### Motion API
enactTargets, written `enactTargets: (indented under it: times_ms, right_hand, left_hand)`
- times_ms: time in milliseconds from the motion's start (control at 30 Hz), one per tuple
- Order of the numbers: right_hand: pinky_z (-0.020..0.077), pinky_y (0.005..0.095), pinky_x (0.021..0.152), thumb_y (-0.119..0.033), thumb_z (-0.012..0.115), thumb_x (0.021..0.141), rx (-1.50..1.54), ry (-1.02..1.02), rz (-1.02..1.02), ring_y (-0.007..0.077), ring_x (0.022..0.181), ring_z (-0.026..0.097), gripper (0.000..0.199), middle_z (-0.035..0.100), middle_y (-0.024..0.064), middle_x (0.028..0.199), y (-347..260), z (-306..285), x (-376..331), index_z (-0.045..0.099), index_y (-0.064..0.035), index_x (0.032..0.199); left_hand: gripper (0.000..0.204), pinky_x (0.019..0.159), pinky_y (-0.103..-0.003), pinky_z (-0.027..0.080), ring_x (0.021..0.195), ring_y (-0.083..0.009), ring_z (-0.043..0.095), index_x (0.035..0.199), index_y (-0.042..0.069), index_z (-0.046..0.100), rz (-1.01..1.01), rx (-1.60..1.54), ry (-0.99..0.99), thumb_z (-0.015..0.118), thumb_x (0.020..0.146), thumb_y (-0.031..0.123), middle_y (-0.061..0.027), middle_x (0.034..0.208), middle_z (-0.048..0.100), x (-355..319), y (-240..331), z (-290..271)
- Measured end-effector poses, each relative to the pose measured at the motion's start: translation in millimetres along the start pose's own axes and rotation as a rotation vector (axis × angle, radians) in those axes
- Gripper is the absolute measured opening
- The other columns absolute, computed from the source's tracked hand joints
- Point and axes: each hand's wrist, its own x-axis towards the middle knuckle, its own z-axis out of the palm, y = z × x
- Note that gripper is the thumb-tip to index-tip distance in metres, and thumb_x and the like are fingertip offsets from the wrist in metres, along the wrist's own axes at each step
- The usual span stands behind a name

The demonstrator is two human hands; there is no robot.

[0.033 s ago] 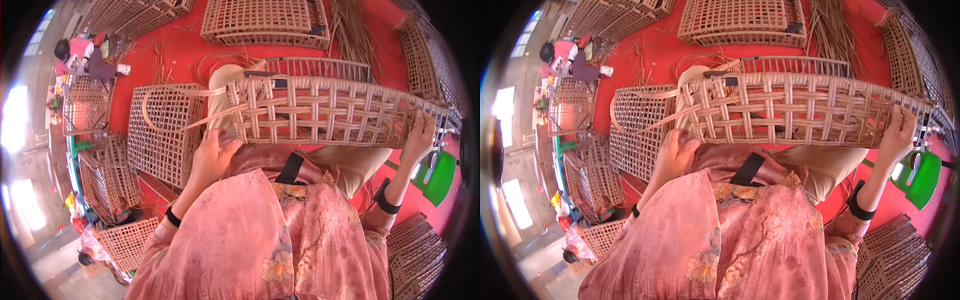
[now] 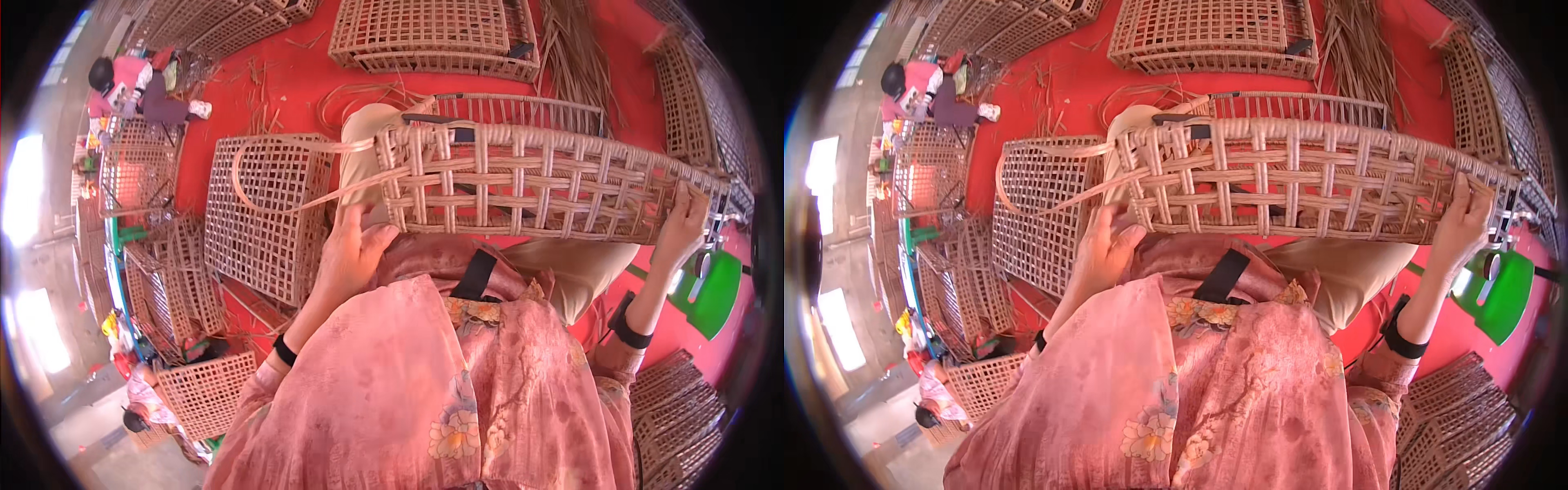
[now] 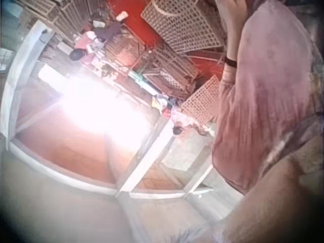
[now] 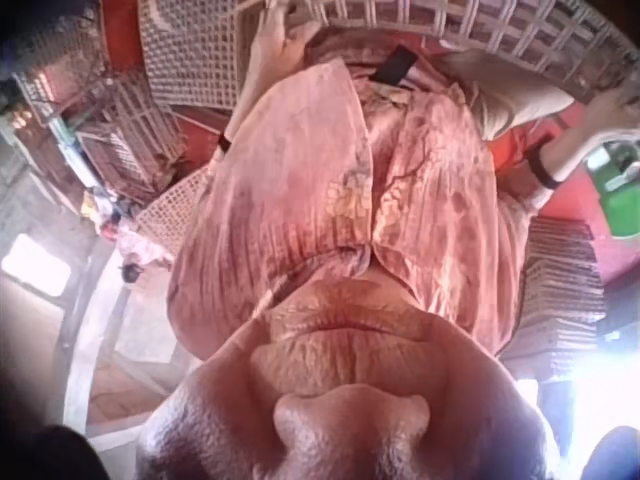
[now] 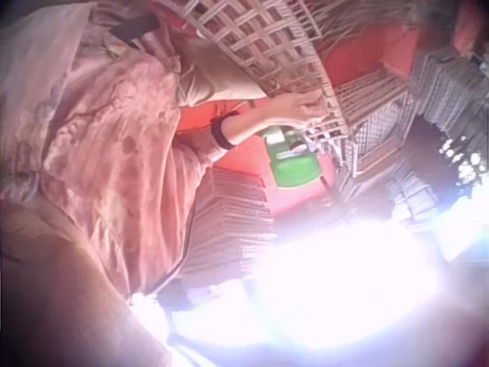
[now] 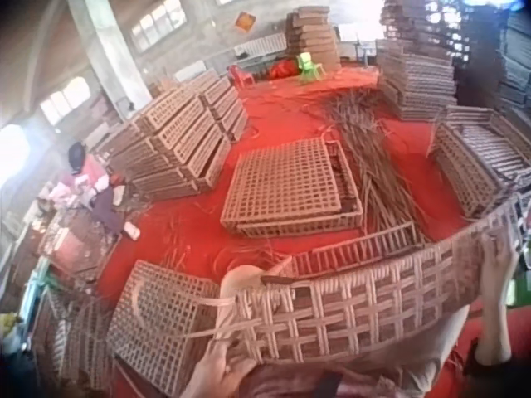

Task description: The recorder is weaving thin bamboo strips into a long rectangular basket frame, threading and tightening the strips by hand.

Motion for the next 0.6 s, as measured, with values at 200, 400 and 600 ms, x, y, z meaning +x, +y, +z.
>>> enactTargets:
  times_ms: [200, 400, 600]
  right_hand:
    - [0.0530, 0.0331, 0.075, -0.032, 0.065, 0.098, -0.088, 0.123, -0.037, 0.0168, 0.077, 0.067, 0.027, 0.071, 0.0075, 0.089, 5.2, 17.8, 12.4, 0.070, -0.0056, 0.102]
    - [0.0501, 0.0339, 0.068, -0.026, 0.069, 0.095, 0.074, 0.125, -0.015, 0.0181, 0.069, 0.061, 0.029, 0.067, 0.0096, 0.077, -34.0, 32.7, 28.4, 0.068, 0.0027, 0.089]
    - [0.0394, 0.0248, 0.043, -0.017, 0.064, 0.096, 0.465, 0.062, 0.229, 0.0097, 0.054, 0.054, 0.017, 0.064, 0.0039, 0.072, -112.8, 57.5, -6.4, 0.066, -0.0019, 0.089]
  left_hand:
    - [0.054, 0.101, -0.036, 0.044, 0.117, -0.0228, 0.055, 0.140, -0.002, 0.047, 0.300, -0.514, 0.160, 0.067, 0.093, 0.017, -0.0136, 0.119, 0.059, 31.7, 9.9, 30.9]
    - [0.044, 0.086, -0.029, 0.048, 0.100, -0.0140, 0.059, 0.129, -0.001, 0.059, 0.132, -0.829, 0.106, 0.070, 0.091, 0.017, -0.0069, 0.113, 0.063, 91.8, 10.2, 5.5]
    - [0.042, 0.092, -0.027, 0.046, 0.100, -0.0120, 0.062, 0.127, -0.002, 0.064, 0.151, -0.756, 0.021, 0.069, 0.091, 0.017, -0.0031, 0.112, 0.069, 190.5, -47.7, -67.1]
